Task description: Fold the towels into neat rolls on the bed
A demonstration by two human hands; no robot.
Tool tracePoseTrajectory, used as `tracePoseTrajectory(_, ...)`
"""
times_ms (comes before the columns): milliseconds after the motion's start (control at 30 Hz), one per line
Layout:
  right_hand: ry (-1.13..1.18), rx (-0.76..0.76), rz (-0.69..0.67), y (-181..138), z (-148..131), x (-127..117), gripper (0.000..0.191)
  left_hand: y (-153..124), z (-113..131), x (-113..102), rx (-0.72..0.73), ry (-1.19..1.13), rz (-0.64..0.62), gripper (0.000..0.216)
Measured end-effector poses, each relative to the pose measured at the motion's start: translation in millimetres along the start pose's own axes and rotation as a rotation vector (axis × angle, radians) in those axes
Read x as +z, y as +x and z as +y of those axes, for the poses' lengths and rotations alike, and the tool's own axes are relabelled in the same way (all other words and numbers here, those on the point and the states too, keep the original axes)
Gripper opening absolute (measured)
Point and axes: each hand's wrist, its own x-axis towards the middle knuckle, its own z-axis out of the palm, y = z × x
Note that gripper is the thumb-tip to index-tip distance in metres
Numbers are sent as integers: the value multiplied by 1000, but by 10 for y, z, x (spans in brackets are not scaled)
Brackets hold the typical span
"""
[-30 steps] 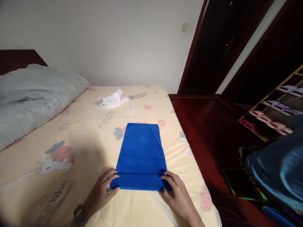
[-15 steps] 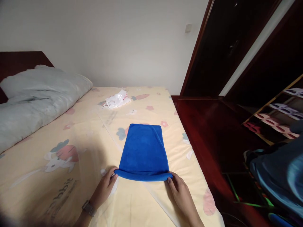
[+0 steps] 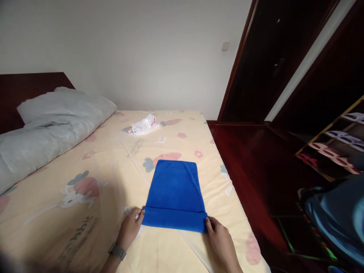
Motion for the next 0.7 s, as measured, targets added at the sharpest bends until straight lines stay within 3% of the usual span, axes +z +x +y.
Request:
tracePoseTrajectory(133, 13, -10, 72, 7, -3, -25, 48, -2, 20, -27, 52, -91, 7, 36)
tracePoseTrajectory(433, 88, 123, 35, 137, -8, 91, 52, 81, -28, 27, -22, -213, -37, 37)
tracePoseTrajectory(600, 106, 113, 87, 135, -30, 98, 53, 67, -29, -18, -4, -301, 16, 33)
tracePoseTrajectory(700, 93, 112, 47, 111, -10, 84, 47, 33, -43, -70, -43, -315, 14, 26)
